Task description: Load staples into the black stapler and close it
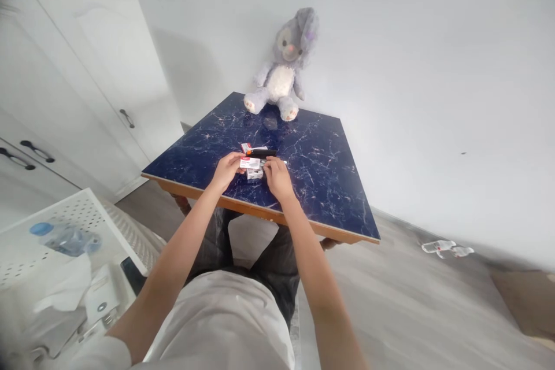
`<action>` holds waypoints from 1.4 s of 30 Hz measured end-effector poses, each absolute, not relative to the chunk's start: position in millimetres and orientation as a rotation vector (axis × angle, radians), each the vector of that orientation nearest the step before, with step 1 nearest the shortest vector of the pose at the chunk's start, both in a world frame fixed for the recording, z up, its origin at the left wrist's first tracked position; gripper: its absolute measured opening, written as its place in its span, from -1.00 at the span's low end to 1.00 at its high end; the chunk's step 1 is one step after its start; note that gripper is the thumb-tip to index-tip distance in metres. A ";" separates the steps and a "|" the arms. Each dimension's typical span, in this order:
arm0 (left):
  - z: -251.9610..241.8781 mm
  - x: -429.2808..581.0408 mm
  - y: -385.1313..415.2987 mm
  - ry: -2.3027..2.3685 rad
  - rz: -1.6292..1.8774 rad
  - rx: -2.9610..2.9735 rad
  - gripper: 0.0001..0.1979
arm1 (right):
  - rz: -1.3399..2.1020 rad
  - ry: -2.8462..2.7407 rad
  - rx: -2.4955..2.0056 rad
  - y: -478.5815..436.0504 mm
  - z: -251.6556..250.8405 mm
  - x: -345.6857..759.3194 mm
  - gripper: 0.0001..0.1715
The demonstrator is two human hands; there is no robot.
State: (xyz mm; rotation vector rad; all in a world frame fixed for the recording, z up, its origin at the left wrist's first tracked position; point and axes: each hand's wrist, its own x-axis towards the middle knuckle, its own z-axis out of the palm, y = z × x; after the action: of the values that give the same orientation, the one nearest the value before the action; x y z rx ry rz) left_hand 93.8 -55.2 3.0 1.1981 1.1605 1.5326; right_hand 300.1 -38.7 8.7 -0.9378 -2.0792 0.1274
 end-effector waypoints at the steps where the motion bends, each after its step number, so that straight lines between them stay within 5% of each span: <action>1: 4.0 94.0 -55.8 1.152 1.532 1.185 -0.79 | 0.151 -2.050 -0.941 -39.8 9.9 300.7 -0.75; 31: 4.8 94.8 -58.3 1.090 1.484 1.205 -0.80 | 0.336 -1.923 -0.907 -41.3 10.0 304.7 -0.72; 42: 8.7 93.2 -58.3 1.131 1.600 1.020 -0.79 | 0.637 -1.457 -1.133 -29.8 8.7 309.6 -0.71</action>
State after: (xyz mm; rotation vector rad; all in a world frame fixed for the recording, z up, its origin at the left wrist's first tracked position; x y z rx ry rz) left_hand 93.2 -58.3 8.7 1.0198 1.1312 1.5998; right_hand 309.6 -29.8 8.7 -1.1329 -1.4565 0.6370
